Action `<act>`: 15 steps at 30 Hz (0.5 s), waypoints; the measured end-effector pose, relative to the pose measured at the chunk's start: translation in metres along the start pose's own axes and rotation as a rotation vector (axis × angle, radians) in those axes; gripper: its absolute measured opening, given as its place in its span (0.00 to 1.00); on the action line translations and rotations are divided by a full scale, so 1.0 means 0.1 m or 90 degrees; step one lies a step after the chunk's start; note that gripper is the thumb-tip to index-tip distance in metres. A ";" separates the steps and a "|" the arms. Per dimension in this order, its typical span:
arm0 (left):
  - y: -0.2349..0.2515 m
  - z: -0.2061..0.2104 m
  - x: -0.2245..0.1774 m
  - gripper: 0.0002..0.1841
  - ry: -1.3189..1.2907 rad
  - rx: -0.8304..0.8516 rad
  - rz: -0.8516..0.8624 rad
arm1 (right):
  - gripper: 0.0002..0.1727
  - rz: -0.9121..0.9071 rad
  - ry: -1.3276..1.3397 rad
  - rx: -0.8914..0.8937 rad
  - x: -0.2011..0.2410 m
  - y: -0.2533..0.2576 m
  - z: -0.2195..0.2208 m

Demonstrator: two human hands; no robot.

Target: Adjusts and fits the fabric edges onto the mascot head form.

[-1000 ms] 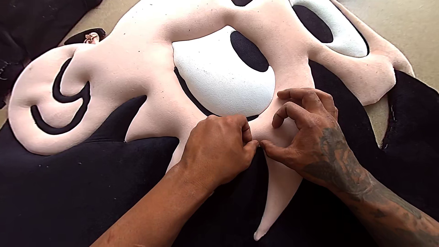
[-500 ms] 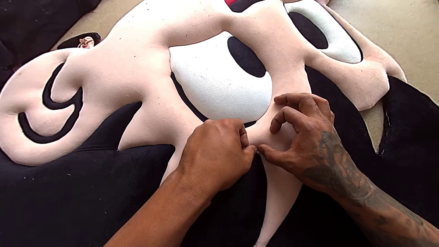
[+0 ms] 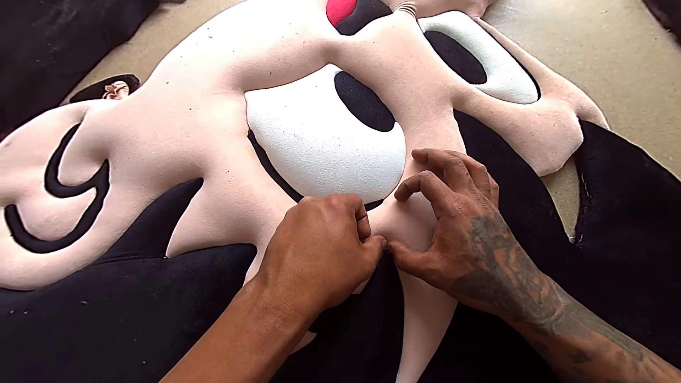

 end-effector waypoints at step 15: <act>0.09 -0.23 -0.27 0.12 0.160 0.136 0.032 | 0.39 0.031 -0.034 0.099 0.12 0.08 0.03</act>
Point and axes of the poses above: each hand's wrist, its own y-axis towards the middle knuckle, its own z-axis out of the palm, x = y × z, the point moved 3 cm from there along y, towards the middle knuckle, and after that the axes turned 11 degrees about -z, right-handed, at the moved point
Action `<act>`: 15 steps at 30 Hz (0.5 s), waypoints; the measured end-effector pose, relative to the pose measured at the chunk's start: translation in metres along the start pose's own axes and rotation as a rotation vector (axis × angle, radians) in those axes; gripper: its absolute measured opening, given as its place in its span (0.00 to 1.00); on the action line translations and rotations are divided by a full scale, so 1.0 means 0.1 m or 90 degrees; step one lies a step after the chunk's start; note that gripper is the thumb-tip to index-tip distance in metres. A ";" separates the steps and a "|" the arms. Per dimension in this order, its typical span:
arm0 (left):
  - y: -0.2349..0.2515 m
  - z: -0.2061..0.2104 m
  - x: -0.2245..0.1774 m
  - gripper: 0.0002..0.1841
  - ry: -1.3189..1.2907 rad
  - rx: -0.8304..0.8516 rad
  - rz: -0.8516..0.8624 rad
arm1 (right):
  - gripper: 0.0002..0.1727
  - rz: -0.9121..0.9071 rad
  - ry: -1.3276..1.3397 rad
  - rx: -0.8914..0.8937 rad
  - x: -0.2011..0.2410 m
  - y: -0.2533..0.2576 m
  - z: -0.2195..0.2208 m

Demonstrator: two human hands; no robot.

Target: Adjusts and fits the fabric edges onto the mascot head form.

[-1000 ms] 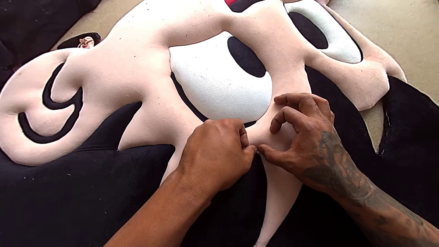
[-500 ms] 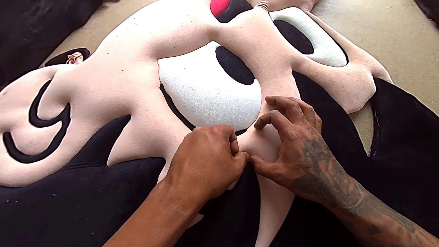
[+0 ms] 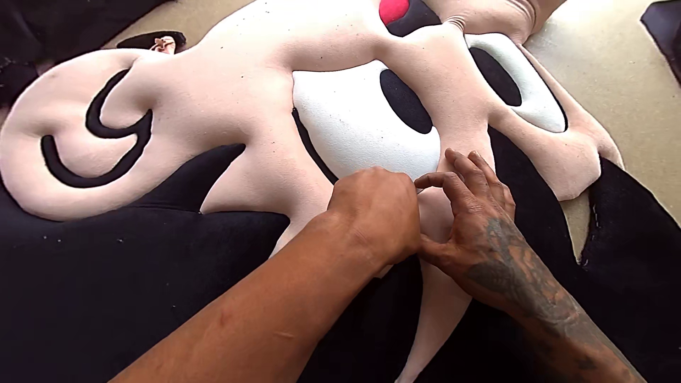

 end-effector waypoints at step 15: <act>-0.02 -0.02 0.09 0.17 -0.051 0.044 0.028 | 0.50 0.093 0.069 0.019 -0.05 0.05 -0.15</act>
Point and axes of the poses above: each hand's wrist, its own y-axis towards the middle knuckle, its own z-axis out of the palm, x = y × z, the point moved 3 cm from there along y, towards the middle knuckle, and after that the axes turned 11 degrees about -z, right-handed, at the moved point
